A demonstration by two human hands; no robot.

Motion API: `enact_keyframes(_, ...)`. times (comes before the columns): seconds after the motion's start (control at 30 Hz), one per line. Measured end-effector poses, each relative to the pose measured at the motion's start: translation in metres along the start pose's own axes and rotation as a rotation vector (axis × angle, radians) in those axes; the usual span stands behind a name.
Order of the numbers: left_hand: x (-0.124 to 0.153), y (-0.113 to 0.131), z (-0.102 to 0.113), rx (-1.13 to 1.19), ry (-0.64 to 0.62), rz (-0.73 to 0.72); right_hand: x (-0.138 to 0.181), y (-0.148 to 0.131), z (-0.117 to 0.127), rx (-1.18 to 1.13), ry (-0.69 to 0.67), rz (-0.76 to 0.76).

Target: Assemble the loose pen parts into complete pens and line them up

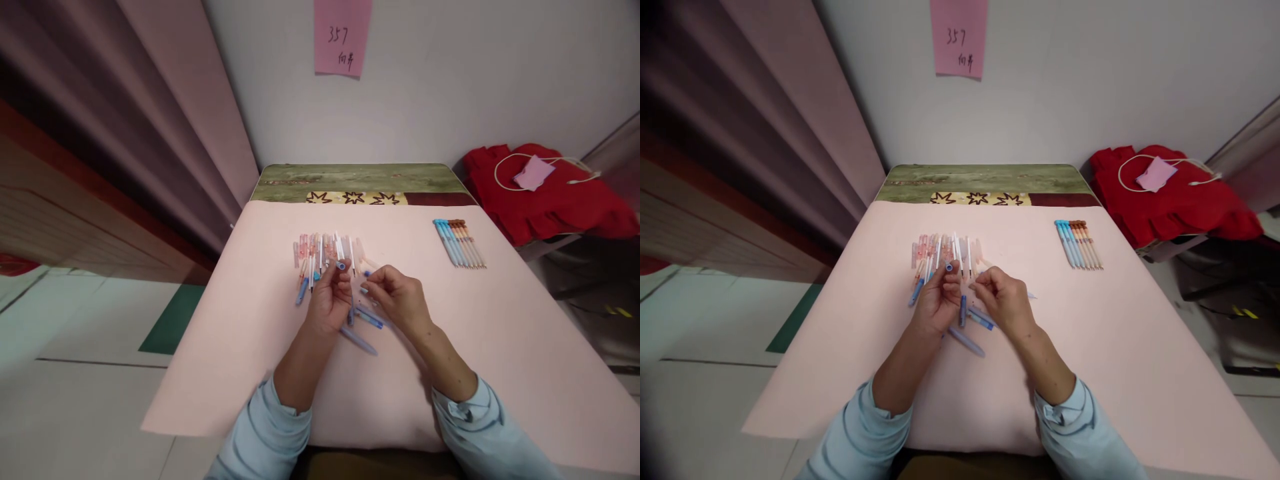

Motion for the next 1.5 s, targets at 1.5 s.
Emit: enact_keyframes(1.5,-0.003,-0.016,0.010,-0.245,0.044,-0.033,0.017,-0.053,0.010,0.403,0.277,0.604)
Point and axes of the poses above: each hand's wrist, its own x-axis away from the middle knuckle, its own z-axis out of the back of the hand, y = z × x, the point moved 9 cm from there along -x, towards the middle knuckle, and after that the axes turned 3 degrees about z, right-handed, at the moved point
